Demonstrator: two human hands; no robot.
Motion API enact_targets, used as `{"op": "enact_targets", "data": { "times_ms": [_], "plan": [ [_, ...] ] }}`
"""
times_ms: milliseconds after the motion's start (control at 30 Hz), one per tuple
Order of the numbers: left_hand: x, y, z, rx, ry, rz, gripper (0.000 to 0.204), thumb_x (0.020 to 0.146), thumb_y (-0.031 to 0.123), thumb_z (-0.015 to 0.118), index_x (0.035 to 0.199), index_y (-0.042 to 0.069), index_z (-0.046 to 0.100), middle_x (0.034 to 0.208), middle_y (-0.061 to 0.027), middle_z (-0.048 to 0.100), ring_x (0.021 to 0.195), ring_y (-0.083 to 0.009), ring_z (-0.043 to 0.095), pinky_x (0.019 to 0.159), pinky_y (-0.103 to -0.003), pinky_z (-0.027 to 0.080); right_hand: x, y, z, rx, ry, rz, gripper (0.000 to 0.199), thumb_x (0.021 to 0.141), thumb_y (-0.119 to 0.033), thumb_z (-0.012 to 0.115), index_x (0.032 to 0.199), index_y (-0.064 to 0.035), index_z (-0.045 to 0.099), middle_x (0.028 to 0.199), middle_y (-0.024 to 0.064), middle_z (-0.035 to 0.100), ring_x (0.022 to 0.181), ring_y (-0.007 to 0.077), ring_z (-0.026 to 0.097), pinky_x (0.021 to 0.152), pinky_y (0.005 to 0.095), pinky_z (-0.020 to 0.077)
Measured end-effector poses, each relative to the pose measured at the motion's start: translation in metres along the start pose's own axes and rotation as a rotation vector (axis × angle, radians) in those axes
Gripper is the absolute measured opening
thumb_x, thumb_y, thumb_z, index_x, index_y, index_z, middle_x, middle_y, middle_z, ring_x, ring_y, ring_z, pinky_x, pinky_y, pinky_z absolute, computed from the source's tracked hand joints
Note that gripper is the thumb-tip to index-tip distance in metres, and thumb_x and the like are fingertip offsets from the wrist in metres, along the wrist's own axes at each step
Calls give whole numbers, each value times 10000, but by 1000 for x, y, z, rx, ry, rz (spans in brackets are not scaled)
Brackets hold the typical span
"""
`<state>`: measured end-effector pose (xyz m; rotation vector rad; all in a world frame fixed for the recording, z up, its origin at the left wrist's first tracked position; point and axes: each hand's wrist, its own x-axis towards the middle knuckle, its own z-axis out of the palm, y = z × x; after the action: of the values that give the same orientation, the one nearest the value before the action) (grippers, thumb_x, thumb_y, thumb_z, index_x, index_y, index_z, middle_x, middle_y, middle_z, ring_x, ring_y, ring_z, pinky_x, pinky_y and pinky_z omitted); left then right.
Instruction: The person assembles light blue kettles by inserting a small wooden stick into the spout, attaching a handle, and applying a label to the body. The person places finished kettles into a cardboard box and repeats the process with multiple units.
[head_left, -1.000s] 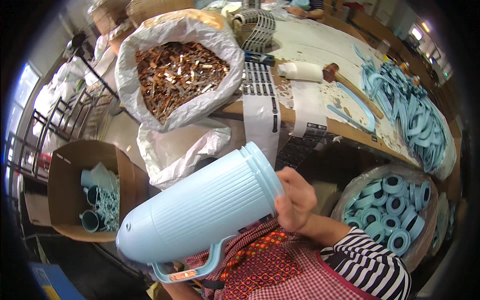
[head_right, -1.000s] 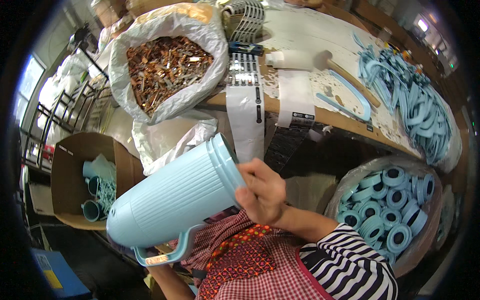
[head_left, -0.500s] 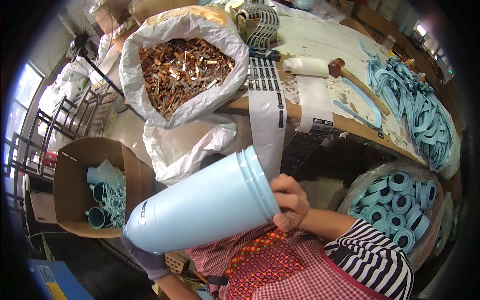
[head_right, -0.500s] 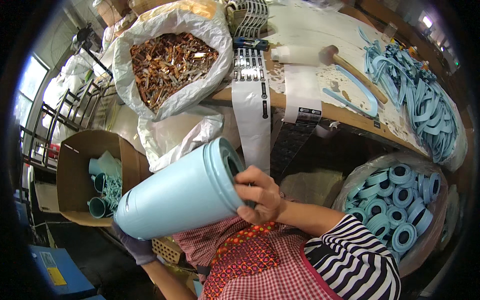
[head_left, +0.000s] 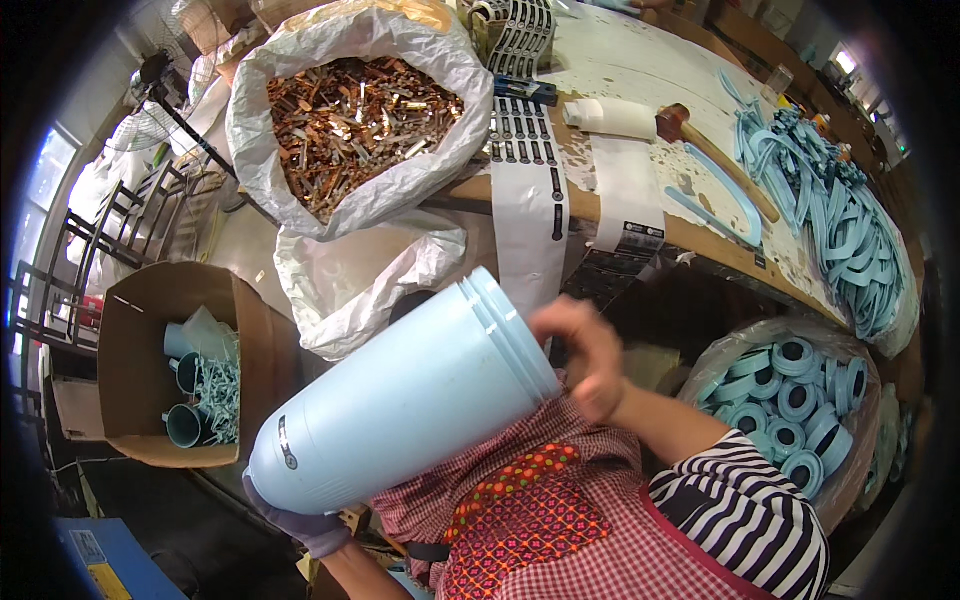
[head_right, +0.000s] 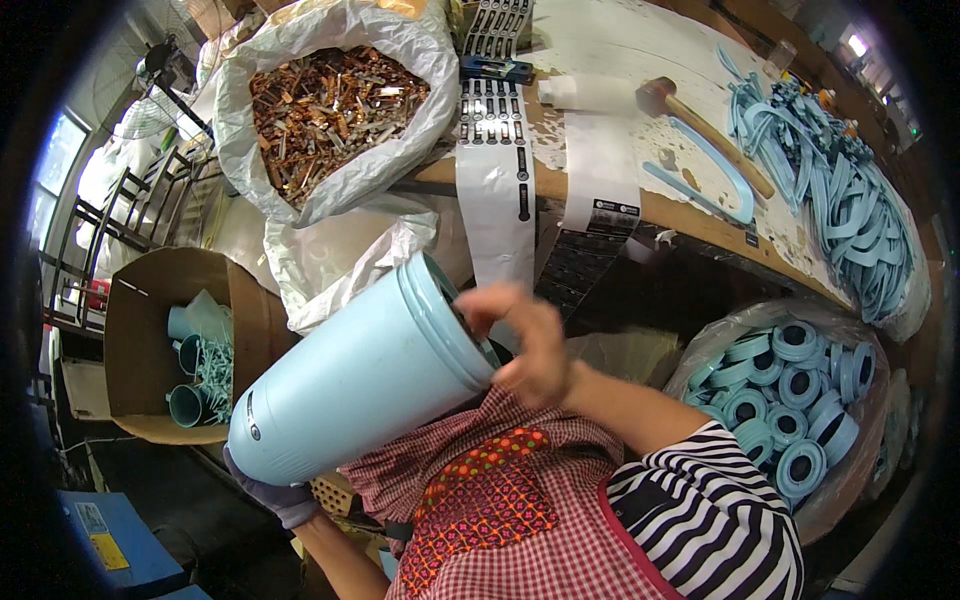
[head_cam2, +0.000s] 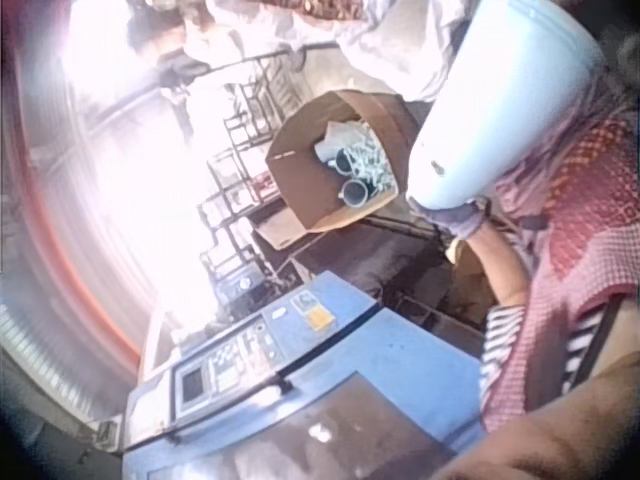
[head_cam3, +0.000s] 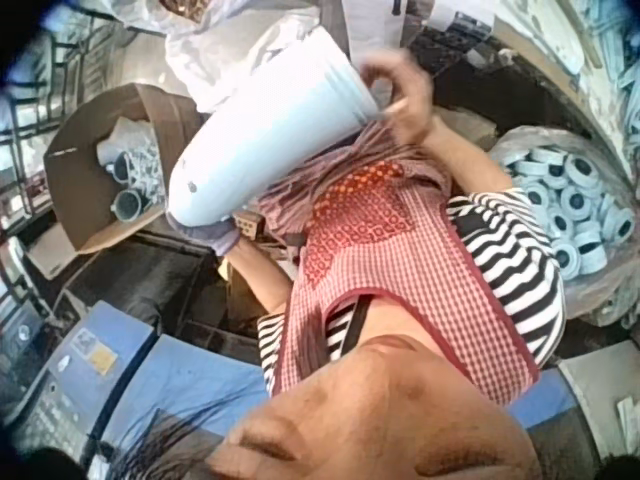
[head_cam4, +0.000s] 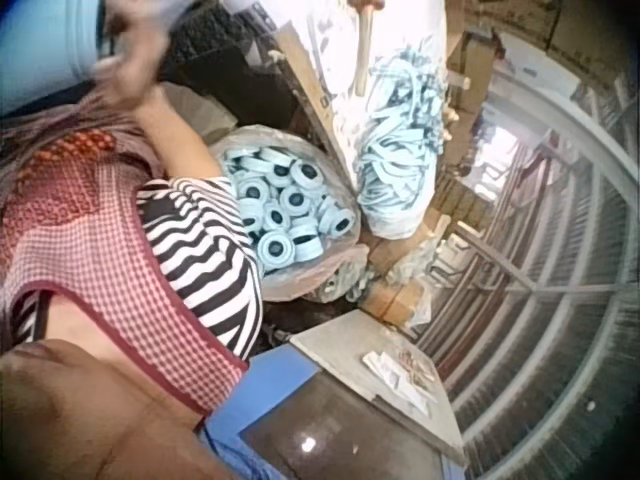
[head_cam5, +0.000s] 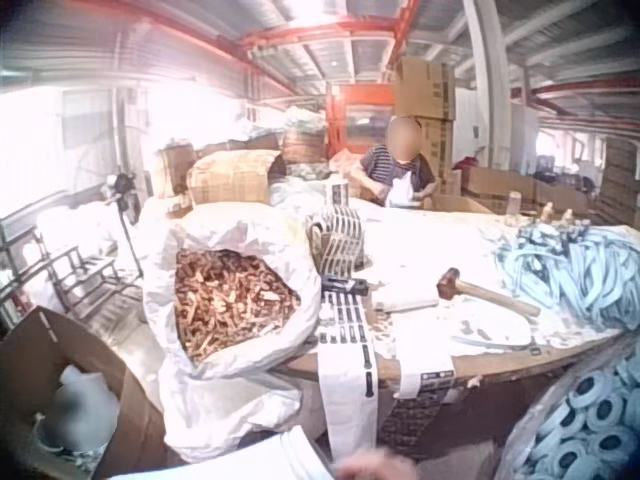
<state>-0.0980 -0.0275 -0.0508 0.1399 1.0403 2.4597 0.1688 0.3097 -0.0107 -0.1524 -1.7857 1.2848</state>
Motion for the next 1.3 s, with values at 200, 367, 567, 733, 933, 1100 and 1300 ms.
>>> {"op": "enact_targets", "data": {
  "times_ms": [200,367,567,733,933,1100,1300],
  "plan": [
    [-9,7,45,813,-22,610,469,926,455,629,1233,100,617,1280,-181,655,1172,-340,640,1026,-509,513,8,25,-7,214,-93,1081,326,1007,-331,633,1103,-22,667,929,53,702,770,118,623,700,310,517],
    [-14,39,107,1018,-488,928,456,831,462,742,1127,127,649,1232,-197,667,1143,-366,651,998,-526,522,34,6,-177,-1008,480,359,221,960,-211,669,1037,-18,743,792,108,721,712,236,684,716,389,569],
    [10,62,166,1095,-1436,679,479,706,474,879,994,143,687,1193,-215,673,1131,-408,652,978,-553,520,29,-48,-272,-1433,230,438,199,947,-183,665,1021,-13,735,714,60,676,654,298,625,652,408,496],
    [24,57,231,1201,-1321,385,643,750,439,841,1244,58,685,1345,-263,586,1324,-451,512,1148,-571,339,87,-100,-86,12,139,509,269,1040,-229,558,1092,2,686,723,54,663,585,112,597,550,242,472],
    [45,45,219,1391,-656,1086,347,886,342,774,1005,26,696,831,-58,714,685,-198,671,630,-306,510,122,-51,61,525,-135,254,687,965,-693,493,1076,-28,623,839,75,670,666,126,610,594,248,487],
    [-7,31,181,862,-274,-65,434,1003,466,641,1017,35,590,637,10,527,566,-58,494,509,-202,331,96,-29,90,471,-563,204,604,825,-571,807,1037,-30,641,778,-28,609,662,71,547,593,230,429],
    [-24,16,139,940,-58,113,412,880,384,768,977,19,603,801,-79,682,569,-48,466,515,-207,308,70,-4,104,654,-439,575,234,884,-159,815,790,-61,624,686,-77,531,597,-7,405,517,201,287]
  ]
}}
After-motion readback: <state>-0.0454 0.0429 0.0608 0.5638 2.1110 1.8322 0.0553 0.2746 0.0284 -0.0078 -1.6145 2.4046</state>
